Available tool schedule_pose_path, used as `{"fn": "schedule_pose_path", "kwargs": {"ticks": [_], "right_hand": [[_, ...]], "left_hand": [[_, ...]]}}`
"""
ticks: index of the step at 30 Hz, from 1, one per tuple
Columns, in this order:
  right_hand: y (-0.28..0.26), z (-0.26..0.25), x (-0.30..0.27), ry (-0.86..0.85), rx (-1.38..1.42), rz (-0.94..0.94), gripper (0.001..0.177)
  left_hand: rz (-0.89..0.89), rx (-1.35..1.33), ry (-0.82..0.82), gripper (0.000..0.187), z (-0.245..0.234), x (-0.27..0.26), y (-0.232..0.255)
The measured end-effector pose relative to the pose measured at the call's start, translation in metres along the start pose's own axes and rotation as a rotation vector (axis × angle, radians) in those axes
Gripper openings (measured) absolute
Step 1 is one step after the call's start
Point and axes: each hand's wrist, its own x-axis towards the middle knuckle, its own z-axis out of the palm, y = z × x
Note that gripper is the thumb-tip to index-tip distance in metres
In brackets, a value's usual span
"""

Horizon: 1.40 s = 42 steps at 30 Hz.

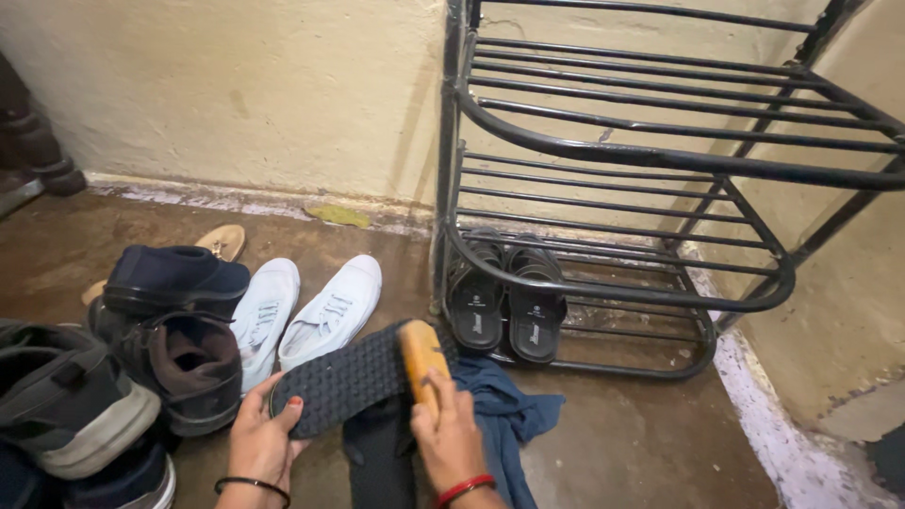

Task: The person scrubs the soles and uppers of several pairs of shoes and sandals using a brush and a cloth. The person places the cleaned footwear onto a metal shoe rack.

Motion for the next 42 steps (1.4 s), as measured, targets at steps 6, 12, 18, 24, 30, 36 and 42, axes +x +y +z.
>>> {"fn": "schedule_pose_path", "kwargs": {"ticks": [6, 12, 18, 24, 30, 36, 42], "right_hand": [[-0.014, 0.013, -0.006, -0.150, -0.116, 0.053, 0.056], [0.010, 0.004, 0.014, 0.001, -0.104, 0.230, 0.059], [0.008, 0.022, 0.003, -0.038, -0.046, 0.110, 0.060], [0.007, 0.012, 0.013, -0.041, -0.071, 0.362, 0.058], [-0.027, 0.026, 0.000, -0.032, 0.018, -0.021, 0.050], [-0.018, 0.025, 0.014, -0.112, -0.100, 0.205, 0.057], [-0.008, 0.025, 0.020, -0.003, -0.028, 0.199, 0.056]], "left_hand": [[-0.020, 0.116, 0.041, 0.045, -0.018, 0.016, -0.002], [0.305, 0.232, -0.072, 0.050, -0.032, 0.028, -0.026], [0.296, 0.265, -0.019, 0.048, -0.038, 0.036, -0.029], [0.262, 0.337, 0.055, 0.049, -0.045, 0.034, -0.039], [0.502, 0.343, -0.030, 0.049, -0.044, 0.047, -0.055], [0.227, 0.379, 0.048, 0.052, -0.059, 0.043, -0.064], [0.045, 0.371, 0.118, 0.053, -0.073, 0.047, -0.075]]}}
